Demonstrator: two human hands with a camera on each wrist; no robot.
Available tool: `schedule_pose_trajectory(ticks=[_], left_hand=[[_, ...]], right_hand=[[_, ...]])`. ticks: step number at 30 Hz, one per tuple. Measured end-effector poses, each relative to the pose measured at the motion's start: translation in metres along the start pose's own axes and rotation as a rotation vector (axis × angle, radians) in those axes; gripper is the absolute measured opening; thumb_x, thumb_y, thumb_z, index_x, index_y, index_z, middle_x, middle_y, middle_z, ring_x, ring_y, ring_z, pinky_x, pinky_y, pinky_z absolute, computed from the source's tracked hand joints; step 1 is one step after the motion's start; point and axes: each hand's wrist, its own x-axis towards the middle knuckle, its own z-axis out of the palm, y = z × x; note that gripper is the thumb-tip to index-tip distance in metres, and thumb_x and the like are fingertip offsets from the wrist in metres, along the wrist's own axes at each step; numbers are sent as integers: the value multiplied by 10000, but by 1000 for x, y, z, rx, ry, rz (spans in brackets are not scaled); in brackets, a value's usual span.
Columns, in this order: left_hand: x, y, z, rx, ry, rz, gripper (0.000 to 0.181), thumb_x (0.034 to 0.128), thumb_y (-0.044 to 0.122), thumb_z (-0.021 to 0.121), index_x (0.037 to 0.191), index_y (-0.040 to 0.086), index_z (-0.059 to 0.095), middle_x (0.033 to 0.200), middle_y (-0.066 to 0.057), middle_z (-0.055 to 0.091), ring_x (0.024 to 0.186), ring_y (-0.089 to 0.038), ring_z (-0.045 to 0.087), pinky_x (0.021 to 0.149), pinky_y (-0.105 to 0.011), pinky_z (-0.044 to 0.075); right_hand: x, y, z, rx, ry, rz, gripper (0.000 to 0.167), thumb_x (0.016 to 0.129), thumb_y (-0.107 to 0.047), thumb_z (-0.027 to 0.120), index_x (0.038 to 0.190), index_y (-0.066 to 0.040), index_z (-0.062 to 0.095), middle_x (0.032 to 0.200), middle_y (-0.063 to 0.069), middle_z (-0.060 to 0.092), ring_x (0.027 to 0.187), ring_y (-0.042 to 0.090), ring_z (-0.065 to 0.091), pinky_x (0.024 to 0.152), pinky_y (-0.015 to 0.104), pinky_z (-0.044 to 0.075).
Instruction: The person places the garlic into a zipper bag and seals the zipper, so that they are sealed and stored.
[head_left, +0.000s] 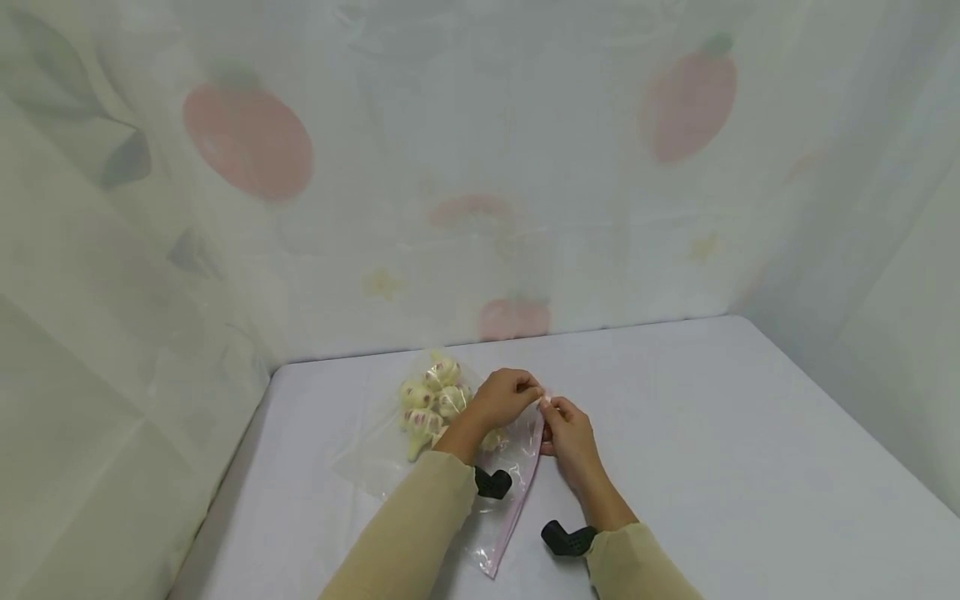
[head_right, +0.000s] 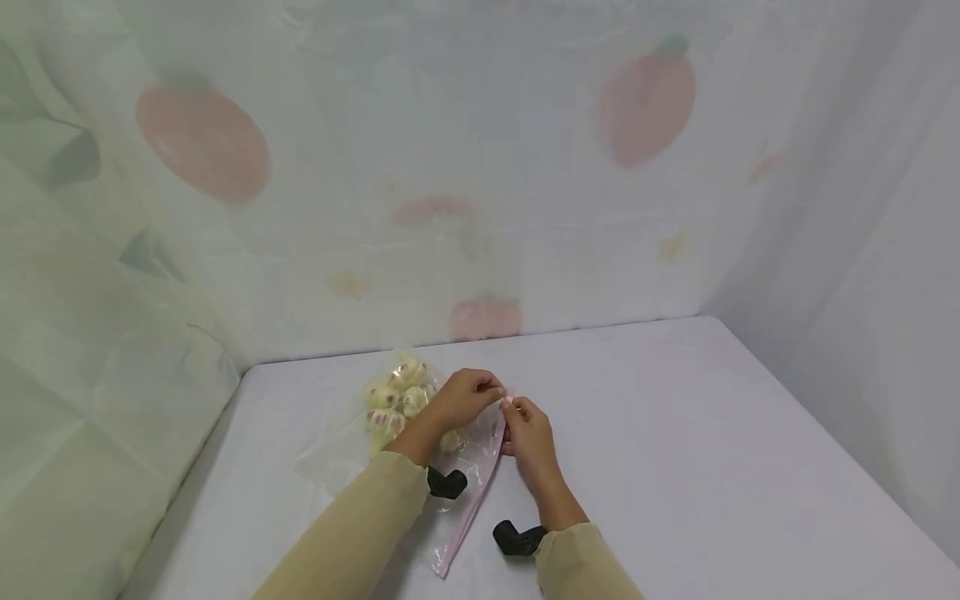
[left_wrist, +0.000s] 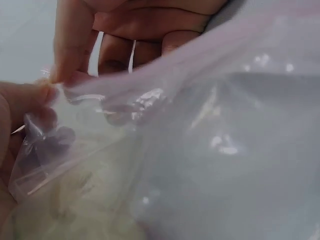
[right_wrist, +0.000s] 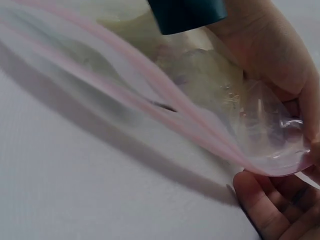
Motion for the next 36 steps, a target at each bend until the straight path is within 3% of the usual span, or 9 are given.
schedule_pose_trajectory(ticks=[7, 13, 22, 27, 32, 36], left_hand=[[-2, 1, -2, 19, -20, 15, 275, 954, 481, 578, 980, 263, 743, 917, 89, 685, 806, -111, 581, 714, -308, 478], [-4, 4, -3, -1, -22, 18, 220, 977, 384, 593, 971, 223, 744, 972, 83, 701, 833, -101, 577, 743, -297, 477], [-1, 3, 0, -19, 0, -3, 228, 994, 364, 570, 994, 191, 718, 858, -16, 659, 705, -101, 503, 628, -260, 424], [1, 3, 2, 8, -1, 3, 196, 1000, 385, 552, 993, 244, 687, 875, 36, 641, 694, -100, 484, 623, -263, 414], [2, 3, 3, 25, 11, 7, 195, 998, 412, 545, 979, 267, 674, 863, 85, 617, 723, -112, 505, 654, -287, 423], [2, 1, 3, 54, 6, 2, 223, 971, 447, 576, 987, 255, 688, 879, 81, 631, 758, -121, 535, 672, -303, 439]], right_hand=[[-2, 4, 3, 2, 2, -65, 349, 1014, -408, 518, 1165, -102, 591, 705, 55, 571, 586, 143, 585, 519, 365, 570], [-3, 2, 3, -6, -17, -51, 321, 1019, -363, 523, 1146, -75, 584, 727, 60, 577, 610, 144, 583, 531, 368, 576], [-4, -1, -1, -84, -23, -40, 264, 1019, -257, 514, 1065, -19, 617, 728, 42, 540, 642, 132, 549, 528, 278, 544], [-7, -1, -3, -136, -16, -45, 245, 1002, -224, 500, 990, -11, 619, 704, 38, 525, 632, 135, 537, 528, 259, 523], [-7, -1, -3, -113, -29, -41, 233, 989, -195, 491, 947, 6, 602, 679, 43, 538, 612, 146, 548, 522, 271, 529], [-8, 2, -1, -130, -38, -46, 275, 1007, -262, 521, 933, -8, 593, 674, 36, 545, 590, 139, 551, 515, 267, 520]])
